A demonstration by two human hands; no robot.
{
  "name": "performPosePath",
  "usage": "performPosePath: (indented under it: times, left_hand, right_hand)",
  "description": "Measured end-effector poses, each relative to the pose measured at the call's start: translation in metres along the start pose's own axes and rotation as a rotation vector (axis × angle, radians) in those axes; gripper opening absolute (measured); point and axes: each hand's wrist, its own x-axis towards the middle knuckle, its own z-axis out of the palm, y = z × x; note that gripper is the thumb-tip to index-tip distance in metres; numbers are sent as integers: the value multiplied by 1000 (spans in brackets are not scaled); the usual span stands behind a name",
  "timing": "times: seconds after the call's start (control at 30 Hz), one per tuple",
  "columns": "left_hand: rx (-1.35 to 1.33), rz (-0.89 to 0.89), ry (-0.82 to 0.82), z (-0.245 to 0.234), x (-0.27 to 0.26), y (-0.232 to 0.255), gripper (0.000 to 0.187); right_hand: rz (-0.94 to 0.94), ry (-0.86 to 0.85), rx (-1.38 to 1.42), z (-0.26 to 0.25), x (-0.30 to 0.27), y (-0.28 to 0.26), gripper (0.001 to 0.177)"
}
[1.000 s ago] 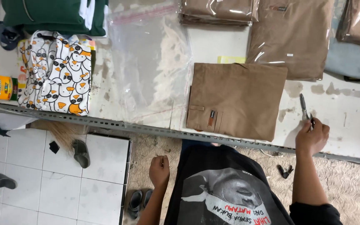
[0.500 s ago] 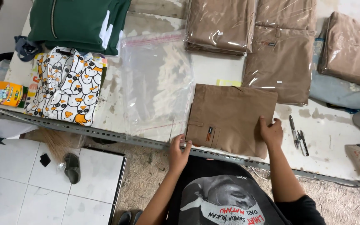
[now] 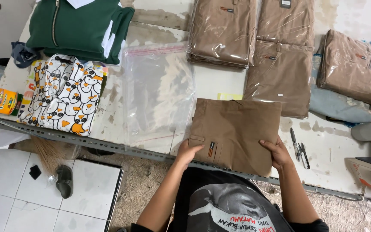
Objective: Folding brown trousers and placing them into clear plastic bags for final packaging.
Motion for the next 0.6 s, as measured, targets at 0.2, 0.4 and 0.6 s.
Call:
performPosePath:
  times: [0.2,0.4,0.6]
  left_hand:
    - [-489,170,-111,-23,-61,38,79]
    - [-600,135,-99,-10,-26,-4,61]
    - [-552,-58,-88,14,-36,-6,85]
  right_hand:
    - [-161,-92,262,-44,-2,9,56]
    - [-313,-223,194,-51,-6,-14,59]
    - [-33,246,-533,7,-30,-8,72]
